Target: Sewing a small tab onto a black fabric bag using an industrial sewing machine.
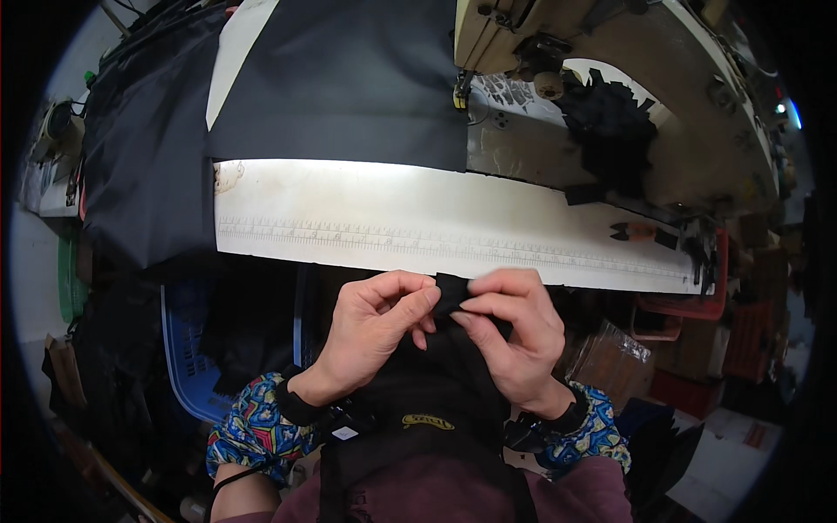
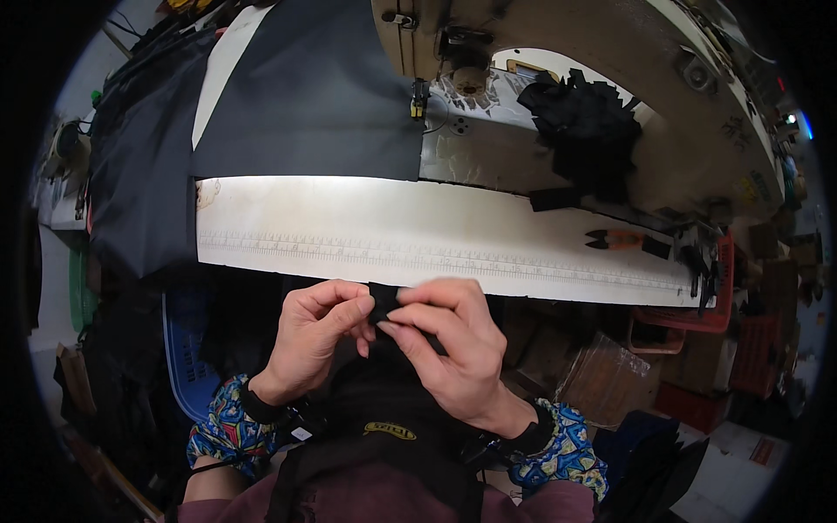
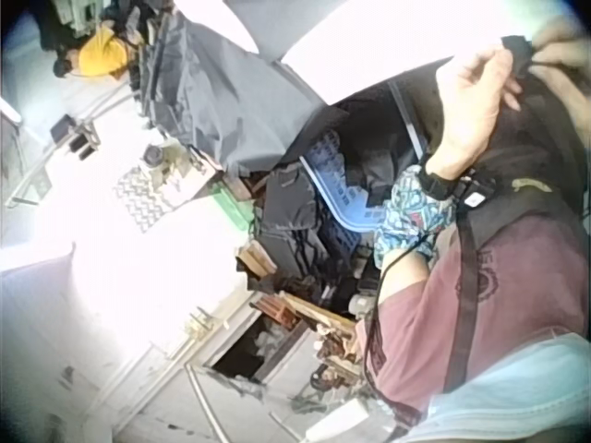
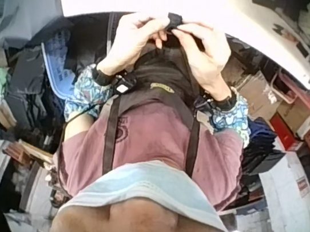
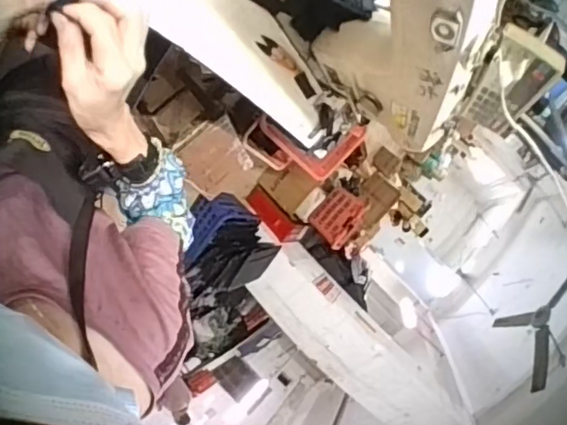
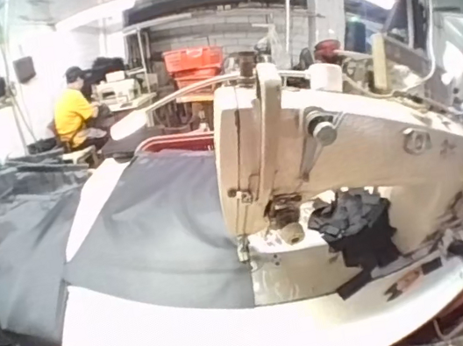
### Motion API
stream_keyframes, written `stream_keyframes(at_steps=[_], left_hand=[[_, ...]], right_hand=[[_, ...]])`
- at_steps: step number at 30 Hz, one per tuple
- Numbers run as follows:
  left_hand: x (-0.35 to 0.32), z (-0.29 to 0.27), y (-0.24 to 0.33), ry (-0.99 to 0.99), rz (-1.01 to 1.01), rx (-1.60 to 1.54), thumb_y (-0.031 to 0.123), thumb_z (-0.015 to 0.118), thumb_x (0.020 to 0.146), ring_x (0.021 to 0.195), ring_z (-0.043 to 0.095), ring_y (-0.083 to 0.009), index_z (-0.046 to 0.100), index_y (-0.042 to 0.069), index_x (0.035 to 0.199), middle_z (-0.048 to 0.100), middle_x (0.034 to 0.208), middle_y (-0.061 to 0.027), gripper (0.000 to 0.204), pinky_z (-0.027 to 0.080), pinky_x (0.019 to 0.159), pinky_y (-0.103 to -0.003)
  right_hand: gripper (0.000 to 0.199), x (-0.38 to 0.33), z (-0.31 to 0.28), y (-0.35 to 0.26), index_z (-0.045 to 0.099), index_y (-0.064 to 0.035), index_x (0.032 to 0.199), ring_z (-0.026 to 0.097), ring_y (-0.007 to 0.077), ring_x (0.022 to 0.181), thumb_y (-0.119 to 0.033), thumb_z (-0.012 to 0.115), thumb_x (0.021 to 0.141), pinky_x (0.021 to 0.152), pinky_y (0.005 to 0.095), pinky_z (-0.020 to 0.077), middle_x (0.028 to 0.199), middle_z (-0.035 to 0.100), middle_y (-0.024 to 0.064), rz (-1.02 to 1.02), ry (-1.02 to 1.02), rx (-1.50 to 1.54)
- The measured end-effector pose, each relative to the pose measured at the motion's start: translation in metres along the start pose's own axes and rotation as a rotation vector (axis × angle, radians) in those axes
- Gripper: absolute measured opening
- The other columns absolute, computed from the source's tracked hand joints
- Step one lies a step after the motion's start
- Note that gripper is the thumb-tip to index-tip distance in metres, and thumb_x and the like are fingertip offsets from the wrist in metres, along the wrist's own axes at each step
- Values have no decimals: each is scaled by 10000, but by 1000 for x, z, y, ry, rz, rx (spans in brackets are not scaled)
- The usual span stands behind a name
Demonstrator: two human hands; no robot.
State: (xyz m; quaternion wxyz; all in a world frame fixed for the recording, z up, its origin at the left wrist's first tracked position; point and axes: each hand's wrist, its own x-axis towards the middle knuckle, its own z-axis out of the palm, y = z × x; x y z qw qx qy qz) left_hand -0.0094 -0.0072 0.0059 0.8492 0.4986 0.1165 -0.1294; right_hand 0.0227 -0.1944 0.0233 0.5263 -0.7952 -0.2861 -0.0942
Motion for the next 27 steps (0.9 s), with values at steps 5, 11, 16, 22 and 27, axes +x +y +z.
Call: stream_keyframes(at_steps=[5, 11, 16, 22, 27], left_hand=[[0, 0, 7, -45, 1, 118, 123, 669, 996, 733, 638, -77, 705, -38, 1076, 688, 855, -43, 183, 532, 615, -209], [0, 2, 8, -42, 1, 91, 109, 664, 996, 754, 644, -81, 705, -42, 1065, 683, 892, -45, 171, 546, 614, -209], [2, 3, 10, -24, 65, 57, 52, 674, 974, 769, 651, -87, 703, -55, 1048, 675, 931, -57, 133, 561, 608, -213], [21, -22, 39, 69, 164, 475, 26, 693, 944, 747, 643, -70, 719, -34, 981, 658, 898, -40, 74, 545, 626, -208], [46, -35, 58, 43, 206, 659, 42, 689, 937, 694, 636, -87, 722, -37, 957, 671, 865, -51, 88, 532, 626, -224]], right_hand=[[137, 4, 0, -1, 716, 5, 931, 691, 198, 896, -27, 800, 828, 783, 282, 540, 979, 710, 131, 361, -32, 256], [116, 4, 5, 1, 699, 14, 920, 673, 145, 858, -39, 785, 864, 766, 259, 525, 965, 708, 108, 502, 12, 382], [105, 7, 7, 6, 696, 12, 935, 666, 139, 857, -38, 770, 879, 763, 258, 522, 961, 706, 104, 501, -17, 427], [255, 72, -9, 48, 708, 8, 1100, 658, 318, 993, -95, 757, 872, 859, 388, 536, 1067, 698, 134, -47, -156, -222], [247, 120, -14, 106, 754, -69, 1110, 610, 295, 1099, -137, 757, 872, 983, 407, 468, 1119, 706, 71, -293, -245, -451]])
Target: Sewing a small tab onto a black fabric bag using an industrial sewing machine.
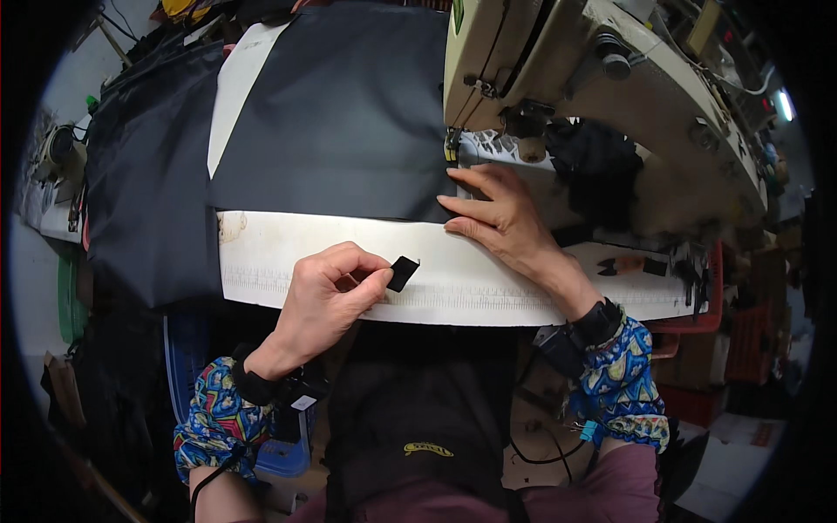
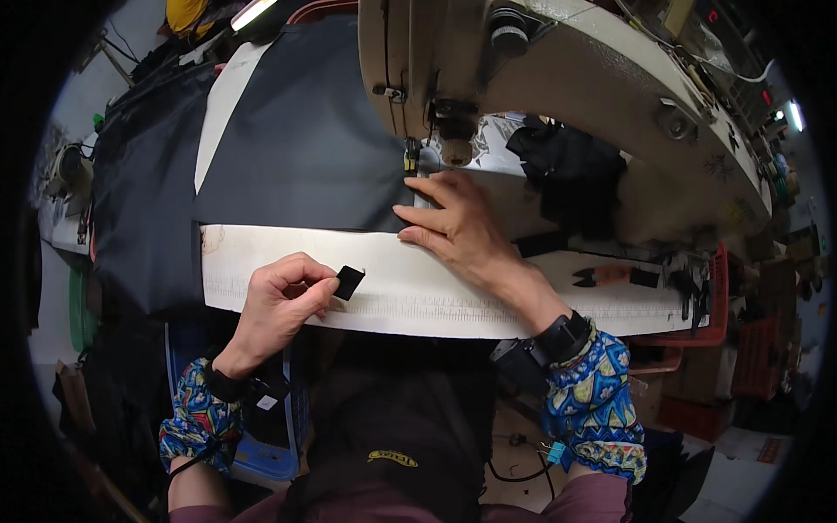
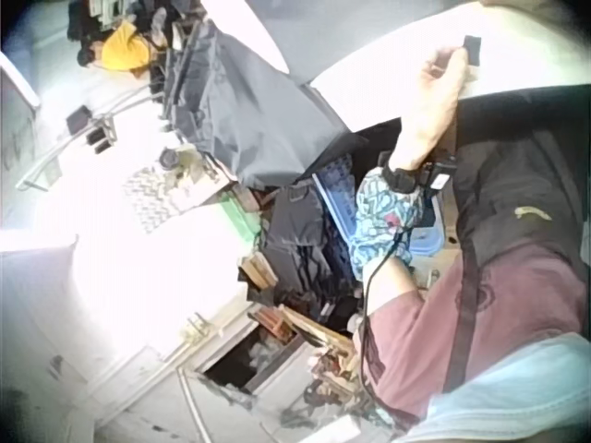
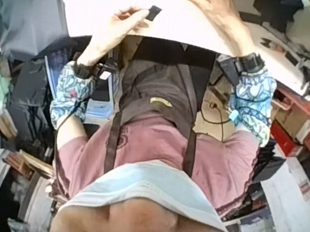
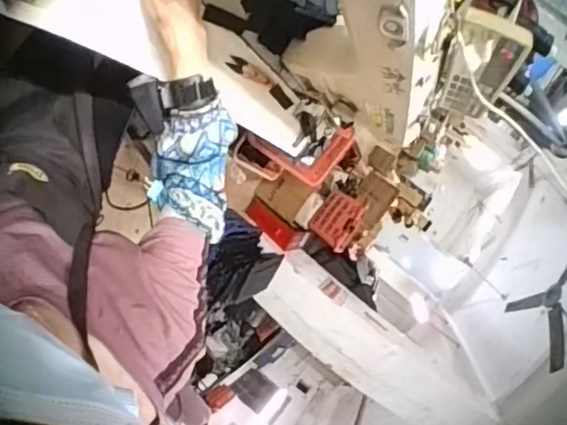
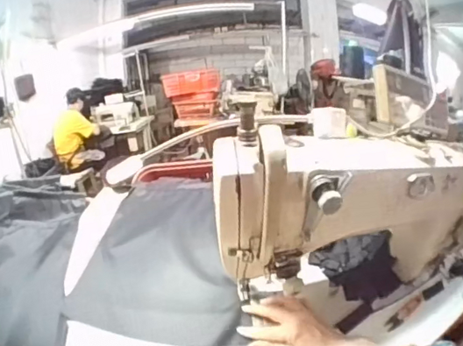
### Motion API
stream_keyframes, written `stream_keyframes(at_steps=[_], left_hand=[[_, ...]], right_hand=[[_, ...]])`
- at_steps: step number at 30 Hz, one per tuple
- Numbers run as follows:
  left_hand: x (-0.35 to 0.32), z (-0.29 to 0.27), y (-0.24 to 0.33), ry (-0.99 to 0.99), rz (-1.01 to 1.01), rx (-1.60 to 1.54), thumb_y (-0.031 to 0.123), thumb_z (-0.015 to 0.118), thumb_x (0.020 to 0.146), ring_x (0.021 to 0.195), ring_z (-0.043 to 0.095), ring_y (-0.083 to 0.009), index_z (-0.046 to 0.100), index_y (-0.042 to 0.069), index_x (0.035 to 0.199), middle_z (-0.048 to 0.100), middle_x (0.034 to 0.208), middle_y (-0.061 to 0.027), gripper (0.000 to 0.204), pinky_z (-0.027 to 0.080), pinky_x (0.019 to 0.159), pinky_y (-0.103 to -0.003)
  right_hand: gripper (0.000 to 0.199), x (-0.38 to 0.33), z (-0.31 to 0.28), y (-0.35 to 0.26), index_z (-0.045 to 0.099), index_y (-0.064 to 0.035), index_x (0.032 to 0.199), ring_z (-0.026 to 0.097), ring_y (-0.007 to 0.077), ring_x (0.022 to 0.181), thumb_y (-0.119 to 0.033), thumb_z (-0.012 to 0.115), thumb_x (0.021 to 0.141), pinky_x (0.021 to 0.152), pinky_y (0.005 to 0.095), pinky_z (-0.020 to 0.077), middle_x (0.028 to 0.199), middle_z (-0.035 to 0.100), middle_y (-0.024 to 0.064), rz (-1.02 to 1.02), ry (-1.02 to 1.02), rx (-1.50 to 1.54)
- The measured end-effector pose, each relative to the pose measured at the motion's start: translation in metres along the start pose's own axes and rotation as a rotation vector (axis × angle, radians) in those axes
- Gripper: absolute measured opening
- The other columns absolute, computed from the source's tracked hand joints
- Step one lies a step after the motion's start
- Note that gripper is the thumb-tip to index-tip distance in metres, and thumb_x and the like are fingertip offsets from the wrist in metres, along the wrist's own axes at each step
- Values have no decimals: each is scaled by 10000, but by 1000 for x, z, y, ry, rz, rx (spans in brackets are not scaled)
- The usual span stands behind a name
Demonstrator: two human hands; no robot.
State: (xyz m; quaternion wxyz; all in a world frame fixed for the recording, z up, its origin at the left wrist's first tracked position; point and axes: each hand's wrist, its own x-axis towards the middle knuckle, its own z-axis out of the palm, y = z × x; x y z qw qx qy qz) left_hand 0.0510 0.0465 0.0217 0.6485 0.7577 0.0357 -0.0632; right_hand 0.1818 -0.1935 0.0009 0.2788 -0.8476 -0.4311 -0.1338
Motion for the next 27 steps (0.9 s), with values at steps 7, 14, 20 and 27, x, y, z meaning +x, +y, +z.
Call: stream_keyframes(at_steps=[7, 14, 20, 27], left_hand=[[19, -8, 1, -75, 14, 119, 73, 692, 935, 660, 609, -88, 724, -36, 937, 659, 811, -46, 113, 493, 599, -240], [28, -9, 1, -141, 13, 182, 28, 662, 960, 717, 648, -91, 696, -64, 951, 645, 892, -57, 99, 530, 638, -228], [27, -7, 3, -89, 19, 105, 54, 692, 922, 659, 606, -91, 711, -49, 932, 640, 800, -52, 105, 488, 597, -256], [63, -1, 9, -125, 653, 678, 19, 709, 819, 718, 620, -185, 687, -27, 919, 598, 832, -80, 113, 516, 604, -298]], right_hand=[[153, 5, 9, 15, 800, -105, 983, 618, 209, 981, -137, 781, 835, 932, 369, 451, 1015, 697, 23, 91, -22, 224], [154, 17, 5, 15, 801, -96, 967, 586, 168, 956, -83, 800, 814, 829, 298, 483, 982, 665, 6, 159, -100, 422], [93, 19, 13, 16, 793, -71, 930, 597, 159, 898, -97, 788, 842, 794, 286, 484, 929, 672, 1, 135, -22, 431], [120, 25, 16, 12, 762, -6, 955, 613, 72, 707, -112, 713, 930, 649, 247, 483, 766, 697, 31, 410, 68, 668]])
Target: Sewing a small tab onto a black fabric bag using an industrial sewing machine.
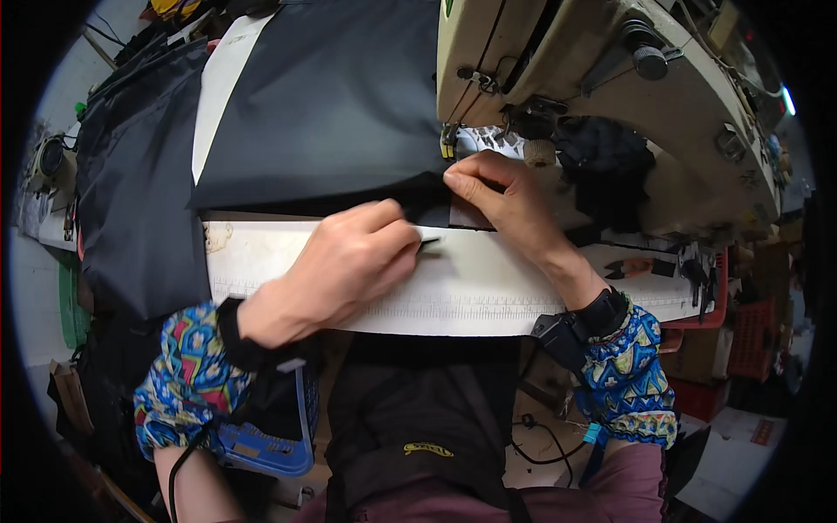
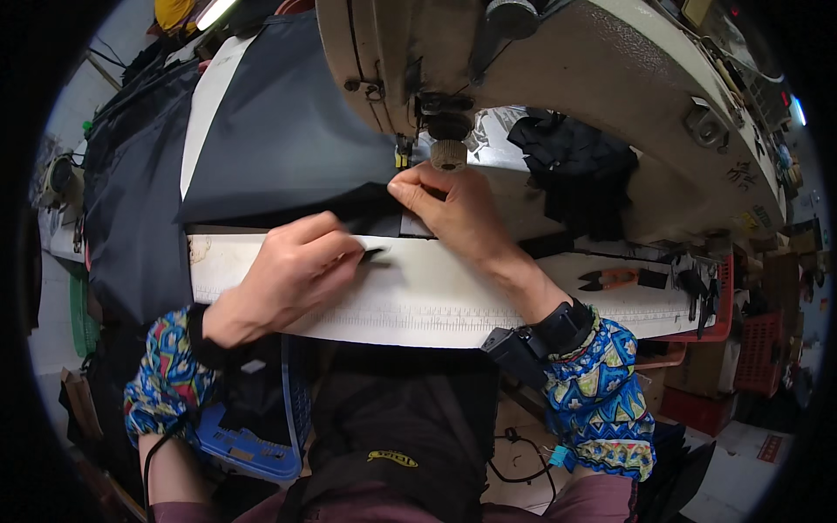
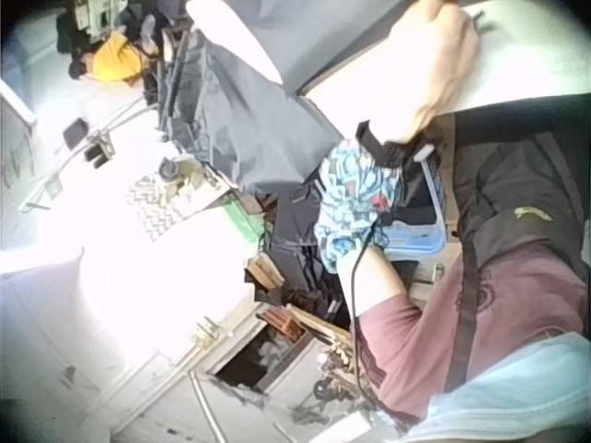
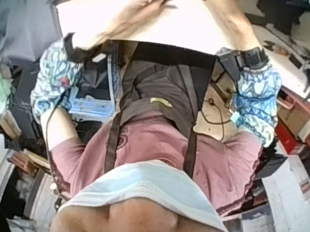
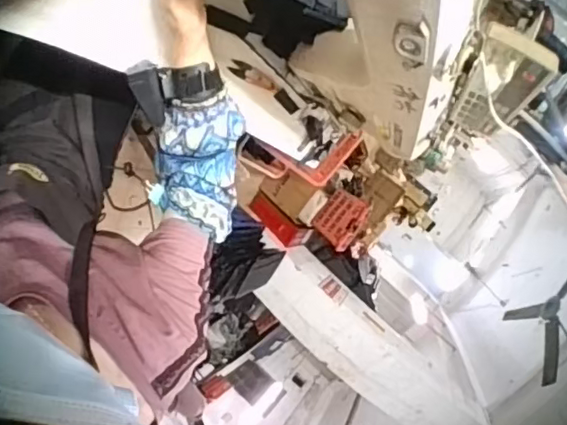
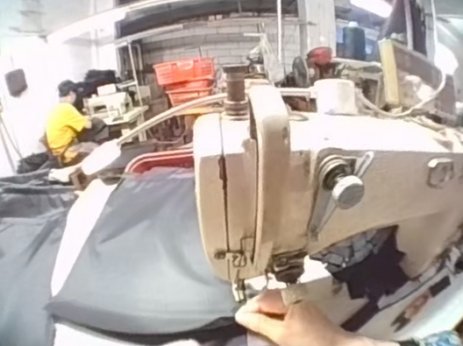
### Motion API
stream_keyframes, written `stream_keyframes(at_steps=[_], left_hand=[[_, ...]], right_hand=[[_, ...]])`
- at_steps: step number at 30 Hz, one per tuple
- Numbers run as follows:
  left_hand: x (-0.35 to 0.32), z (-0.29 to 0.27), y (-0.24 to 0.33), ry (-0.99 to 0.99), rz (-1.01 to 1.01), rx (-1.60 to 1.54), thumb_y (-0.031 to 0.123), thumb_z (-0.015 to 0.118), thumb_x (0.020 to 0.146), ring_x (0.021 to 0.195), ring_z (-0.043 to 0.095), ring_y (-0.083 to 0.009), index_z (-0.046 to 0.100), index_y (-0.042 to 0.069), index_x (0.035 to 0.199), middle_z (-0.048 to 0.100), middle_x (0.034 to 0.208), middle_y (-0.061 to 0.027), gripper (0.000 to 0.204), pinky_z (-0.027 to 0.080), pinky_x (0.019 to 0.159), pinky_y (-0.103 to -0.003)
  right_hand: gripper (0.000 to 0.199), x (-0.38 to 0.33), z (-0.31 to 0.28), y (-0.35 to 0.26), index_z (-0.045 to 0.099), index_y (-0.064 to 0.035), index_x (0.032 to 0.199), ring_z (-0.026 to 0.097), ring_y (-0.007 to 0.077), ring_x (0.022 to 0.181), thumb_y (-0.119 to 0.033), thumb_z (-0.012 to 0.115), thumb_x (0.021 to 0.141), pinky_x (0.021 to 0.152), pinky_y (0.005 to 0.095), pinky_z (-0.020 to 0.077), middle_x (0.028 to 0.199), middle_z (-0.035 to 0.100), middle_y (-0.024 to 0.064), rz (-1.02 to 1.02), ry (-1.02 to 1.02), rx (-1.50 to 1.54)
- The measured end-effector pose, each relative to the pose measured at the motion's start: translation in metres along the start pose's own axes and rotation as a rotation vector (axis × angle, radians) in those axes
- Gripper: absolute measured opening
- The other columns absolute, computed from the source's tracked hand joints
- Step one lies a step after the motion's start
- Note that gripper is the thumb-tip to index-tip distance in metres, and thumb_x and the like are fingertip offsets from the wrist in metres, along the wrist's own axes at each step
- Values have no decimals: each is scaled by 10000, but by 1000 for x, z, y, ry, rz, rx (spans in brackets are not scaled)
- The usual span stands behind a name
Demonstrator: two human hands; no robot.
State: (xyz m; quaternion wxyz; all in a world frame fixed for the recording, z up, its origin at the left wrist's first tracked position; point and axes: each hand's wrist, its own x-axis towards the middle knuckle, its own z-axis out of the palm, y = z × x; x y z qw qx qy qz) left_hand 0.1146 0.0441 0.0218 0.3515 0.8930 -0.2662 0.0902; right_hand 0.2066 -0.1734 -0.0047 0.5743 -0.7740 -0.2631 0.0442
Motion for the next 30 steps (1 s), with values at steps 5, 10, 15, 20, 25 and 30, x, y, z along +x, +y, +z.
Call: stream_keyframes(at_steps=[5, 10, 15, 20, 25, 30], left_hand=[[41, 1, -31, 38, 479, 603, 65, 728, 693, 779, 583, -201, 678, -28, 991, 563, 882, -64, 316, 515, 661, -319], [40, 18, -34, 96, 250, 304, 23, 780, 758, 801, 612, -244, 731, 15, 947, 609, 900, -77, 195, 530, 668, -359], [41, 22, -32, 101, 226, 311, 14, 776, 765, 801, 614, -243, 728, 8, 960, 608, 893, -80, 201, 528, 660, -357], [40, 23, -33, 128, 229, 284, 13, 770, 772, 783, 617, -241, 727, 9, 936, 607, 875, -80, 170, 520, 649, -349], [30, 10, -13, 316, 69, 511, 76, 848, 708, 1055, 561, -299, 665, 74, 1139, 584, 1145, -89, 468, 455, 924, -421], [27, 1, -25, 238, 107, 396, -10, 785, 739, 1234, 576, -341, 673, 31, 1186, 629, 1310, -140, 462, 452, 1067, -458]], right_hand=[[122, -17, -10, -7, 750, -4, 990, 609, 106, 693, -90, 693, 924, 647, 278, 482, 812, 692, 47, 182, 109, -116], [324, -45, -11, -1, 719, -43, 1143, 612, 262, 946, 10, 620, 839, 812, 365, 483, 996, 620, 86, -306, 28, -609], [456, -45, -4, -10, 681, -59, 1260, 574, 252, 984, 59, 591, 828, 892, 399, 461, 1056, 583, 72, -351, -92, -915], [453, -42, -4, -10, 683, -58, 1256, 576, 251, 981, 62, 591, 828, 868, 402, 457, 1039, 582, 73, -351, -79, -934], [436, -42, -3, -7, 691, -58, 1238, 577, 254, 983, 59, 592, 830, 867, 399, 454, 1038, 585, 73, -362, -61, -922], [339, -40, -1, -13, 706, -11, 1120, 567, 241, 949, 4, 620, 792, 814, 388, 444, 985, 579, 62, -387, -17, -903]])
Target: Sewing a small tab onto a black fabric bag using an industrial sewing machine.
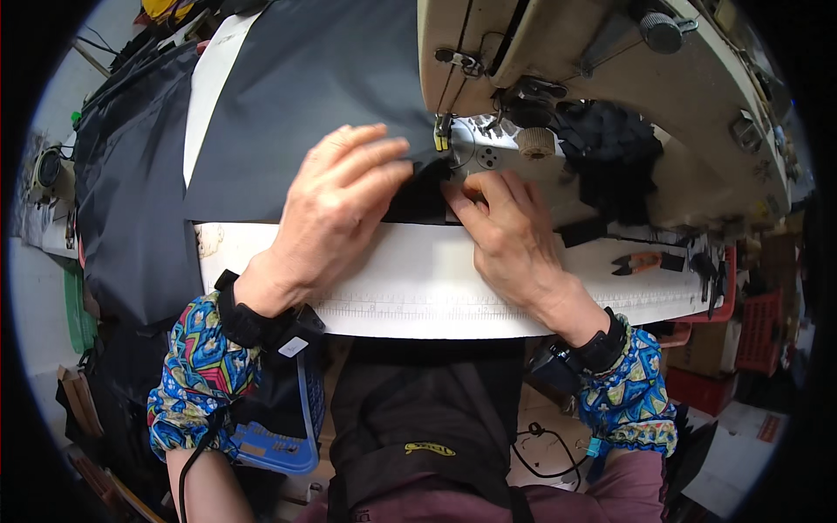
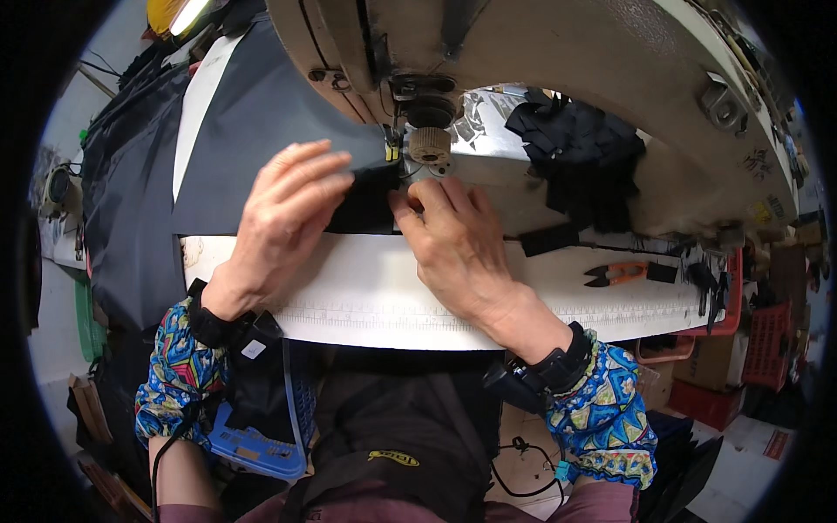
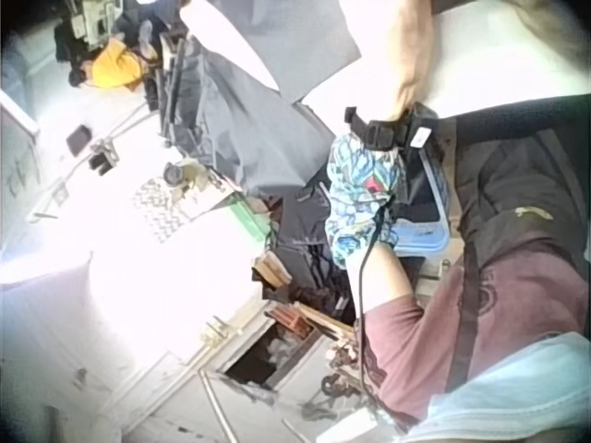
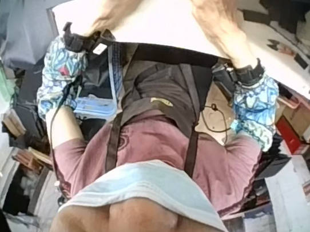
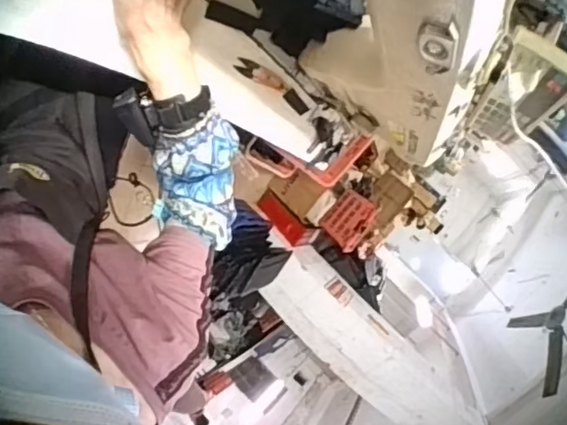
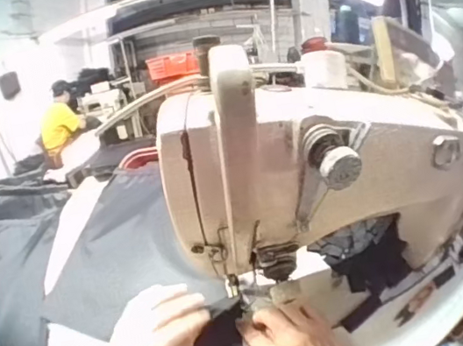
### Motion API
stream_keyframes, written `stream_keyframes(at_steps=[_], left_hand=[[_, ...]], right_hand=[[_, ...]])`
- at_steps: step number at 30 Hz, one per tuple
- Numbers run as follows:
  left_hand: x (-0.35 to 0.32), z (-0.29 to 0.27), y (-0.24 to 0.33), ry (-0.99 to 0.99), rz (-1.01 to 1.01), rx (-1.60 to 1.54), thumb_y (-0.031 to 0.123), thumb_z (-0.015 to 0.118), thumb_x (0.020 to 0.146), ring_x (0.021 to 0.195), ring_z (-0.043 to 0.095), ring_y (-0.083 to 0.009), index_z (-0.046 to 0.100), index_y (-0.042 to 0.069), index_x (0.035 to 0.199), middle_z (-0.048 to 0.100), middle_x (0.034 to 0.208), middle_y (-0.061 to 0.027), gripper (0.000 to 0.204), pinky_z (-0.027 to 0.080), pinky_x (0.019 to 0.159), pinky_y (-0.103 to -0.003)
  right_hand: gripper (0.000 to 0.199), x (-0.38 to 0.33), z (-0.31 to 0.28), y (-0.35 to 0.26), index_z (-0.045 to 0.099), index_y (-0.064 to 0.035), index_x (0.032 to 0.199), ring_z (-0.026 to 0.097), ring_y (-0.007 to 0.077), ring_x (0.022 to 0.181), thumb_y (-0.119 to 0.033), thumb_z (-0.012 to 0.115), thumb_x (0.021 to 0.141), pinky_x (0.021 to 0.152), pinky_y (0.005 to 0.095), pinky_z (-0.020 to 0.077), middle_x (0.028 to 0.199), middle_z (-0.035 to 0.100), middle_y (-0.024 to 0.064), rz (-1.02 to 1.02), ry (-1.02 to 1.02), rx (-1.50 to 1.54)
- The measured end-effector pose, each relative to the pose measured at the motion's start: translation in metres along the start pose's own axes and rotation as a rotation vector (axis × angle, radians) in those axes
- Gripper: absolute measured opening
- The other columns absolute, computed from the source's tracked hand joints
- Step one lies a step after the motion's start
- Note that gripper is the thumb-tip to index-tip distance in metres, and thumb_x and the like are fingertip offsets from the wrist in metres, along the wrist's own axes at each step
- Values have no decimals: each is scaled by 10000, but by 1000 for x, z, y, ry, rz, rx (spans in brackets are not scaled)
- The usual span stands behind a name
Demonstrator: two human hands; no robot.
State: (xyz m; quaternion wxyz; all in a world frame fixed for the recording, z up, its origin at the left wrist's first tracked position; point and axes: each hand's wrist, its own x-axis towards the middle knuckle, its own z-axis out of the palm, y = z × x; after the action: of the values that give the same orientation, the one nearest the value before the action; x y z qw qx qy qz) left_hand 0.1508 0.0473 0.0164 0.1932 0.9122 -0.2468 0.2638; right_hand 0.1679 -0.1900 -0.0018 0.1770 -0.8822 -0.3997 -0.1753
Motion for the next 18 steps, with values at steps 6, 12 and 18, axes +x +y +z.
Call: stream_keyframes(at_steps=[6, 12, 18], left_hand=[[-5, 8, -1, -215, 209, -196, -56, 704, 778, 1187, 661, -317, 732, -40, 1061, 725, 1159, -162, 285, 546, 1028, -404], [2, 19, -19, -209, 257, -149, -36, 692, 779, 1168, 670, -314, 729, -39, 1075, 721, 1179, -166, 298, 558, 997, -398], [18, 23, -34, -205, 245, -137, -17, 681, 799, 1181, 664, -321, 730, -38, 1090, 709, 1204, -187, 296, 569, 970, -381]], right_hand=[[344, 0, 2, 2, 688, 10, 1115, 571, 249, 969, 28, 624, 777, 844, 384, 446, 1001, 585, 69, -4, -15, 24], [455, -44, -39, 23, 750, -67, 1116, 624, 297, 1073, 90, 559, 734, 928, 402, 500, 1116, 669, 111, 202, 208, 65], [416, -127, -94, 113, 712, -13, 1168, 597, 348, 1136, 146, 484, 859, 961, 424, 494, 1217, 653, 146, 529, 654, -741]])
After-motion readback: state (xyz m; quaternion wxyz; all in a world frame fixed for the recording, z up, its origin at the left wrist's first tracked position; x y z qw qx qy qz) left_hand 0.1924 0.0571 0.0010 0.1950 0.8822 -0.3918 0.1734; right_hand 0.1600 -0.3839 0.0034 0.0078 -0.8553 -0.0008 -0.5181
